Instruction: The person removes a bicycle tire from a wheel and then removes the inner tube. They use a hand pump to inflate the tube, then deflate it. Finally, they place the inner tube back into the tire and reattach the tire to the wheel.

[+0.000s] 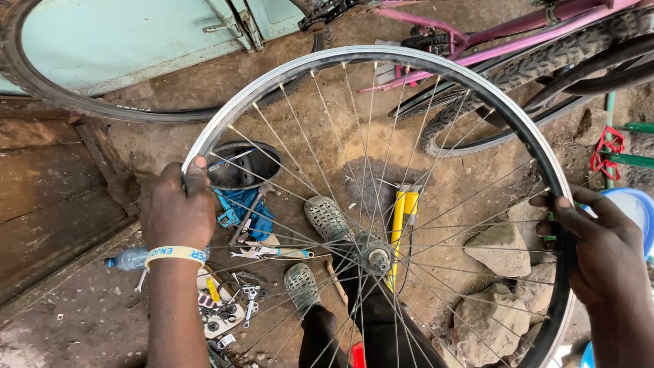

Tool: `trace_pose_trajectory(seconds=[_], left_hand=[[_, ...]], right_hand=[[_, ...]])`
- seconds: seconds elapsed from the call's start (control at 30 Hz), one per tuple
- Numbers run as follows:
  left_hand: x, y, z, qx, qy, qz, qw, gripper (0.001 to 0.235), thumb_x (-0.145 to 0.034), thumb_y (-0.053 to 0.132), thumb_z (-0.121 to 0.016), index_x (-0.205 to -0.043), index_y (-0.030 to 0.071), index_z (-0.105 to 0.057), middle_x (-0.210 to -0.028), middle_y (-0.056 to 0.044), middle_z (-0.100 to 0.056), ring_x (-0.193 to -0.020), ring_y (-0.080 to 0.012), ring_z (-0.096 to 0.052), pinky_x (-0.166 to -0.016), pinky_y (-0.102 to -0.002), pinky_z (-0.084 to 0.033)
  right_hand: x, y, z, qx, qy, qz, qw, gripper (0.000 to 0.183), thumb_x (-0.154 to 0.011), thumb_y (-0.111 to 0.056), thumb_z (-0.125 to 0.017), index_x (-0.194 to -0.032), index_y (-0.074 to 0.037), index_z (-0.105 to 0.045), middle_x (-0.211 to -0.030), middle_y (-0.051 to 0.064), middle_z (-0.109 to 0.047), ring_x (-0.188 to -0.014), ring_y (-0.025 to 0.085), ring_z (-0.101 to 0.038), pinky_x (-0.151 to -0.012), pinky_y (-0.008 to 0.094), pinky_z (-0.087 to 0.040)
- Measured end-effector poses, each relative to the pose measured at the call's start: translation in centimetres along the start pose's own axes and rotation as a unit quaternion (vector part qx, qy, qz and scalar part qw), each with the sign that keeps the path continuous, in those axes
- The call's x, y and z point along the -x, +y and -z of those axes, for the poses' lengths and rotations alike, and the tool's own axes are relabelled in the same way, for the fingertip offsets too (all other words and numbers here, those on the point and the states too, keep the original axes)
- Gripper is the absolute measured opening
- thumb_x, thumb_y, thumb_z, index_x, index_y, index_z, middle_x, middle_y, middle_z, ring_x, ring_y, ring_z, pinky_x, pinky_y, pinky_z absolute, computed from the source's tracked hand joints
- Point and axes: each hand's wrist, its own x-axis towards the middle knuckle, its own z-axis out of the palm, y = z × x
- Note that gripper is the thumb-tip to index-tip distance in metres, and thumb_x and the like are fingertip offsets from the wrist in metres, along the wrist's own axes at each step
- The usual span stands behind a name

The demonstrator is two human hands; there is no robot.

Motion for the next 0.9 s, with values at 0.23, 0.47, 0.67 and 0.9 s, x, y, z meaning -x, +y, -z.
trace_pose_trajectory(seconds=[0.23,0.47,0.67,0.9], left_hand=[[0.3,0.0,0.0,0.003,0.000,0.004,1.000,0.051,-0.108,0.052,-0.036,-0.115,0.009,-0.062,-0.113,-0.035,-0.062,-0.109,-0.0591,-0.052,-0.083,-0.070,-0.040],[0.6,0.2,-0.2,0.005,-0.006,0.001,1.000,0.053,-0.108,0.053,-0.035,-0.112,0.008,-0.062,-0.108,-0.034,-0.063,-0.106,-0.0566,-0.053,-0.078,-0.068,-0.040],[0.6,-0.1,-0.9,-0.002,0.010,-0.018,1.000,0.053,-0.109,0.054,-0.036,-0.108,0.008,-0.062,-0.103,-0.035,-0.063,-0.100,-0.0580,-0.054,-0.071,-0.068,-0.040],[1.2,0.8,-0.7,0.017,0.004,-0.028,0.999,0.051,-0.111,0.050,-0.039,-0.097,0.004,-0.059,-0.086,-0.026,-0.063,-0.085,-0.0491,-0.059,-0.065,-0.061,-0.040]], right_hand=[[-0.1,0.6,0.4,-0.012,-0.004,0.005,1.000,0.018,-0.109,-0.006,-0.056,-0.126,-0.002,-0.060,-0.105,0.012,-0.069,-0.065,0.018,-0.058,-0.046,0.032,-0.052],[-0.3,1.4,1.1,-0.008,0.006,0.004,1.000,0.017,-0.109,-0.008,-0.058,-0.125,-0.003,-0.061,-0.107,0.010,-0.070,-0.066,0.017,-0.058,-0.054,0.026,-0.050],[-0.5,2.0,1.3,-0.002,0.024,-0.012,1.000,0.016,-0.109,-0.013,-0.060,-0.123,-0.006,-0.062,-0.106,0.008,-0.071,-0.065,0.014,-0.056,-0.054,0.025,-0.048],[-0.4,2.9,1.4,-0.011,0.044,-0.027,0.999,0.011,-0.112,-0.018,-0.063,-0.113,-0.007,-0.062,-0.098,0.006,-0.067,-0.066,0.013,-0.052,-0.050,0.029,-0.047]])
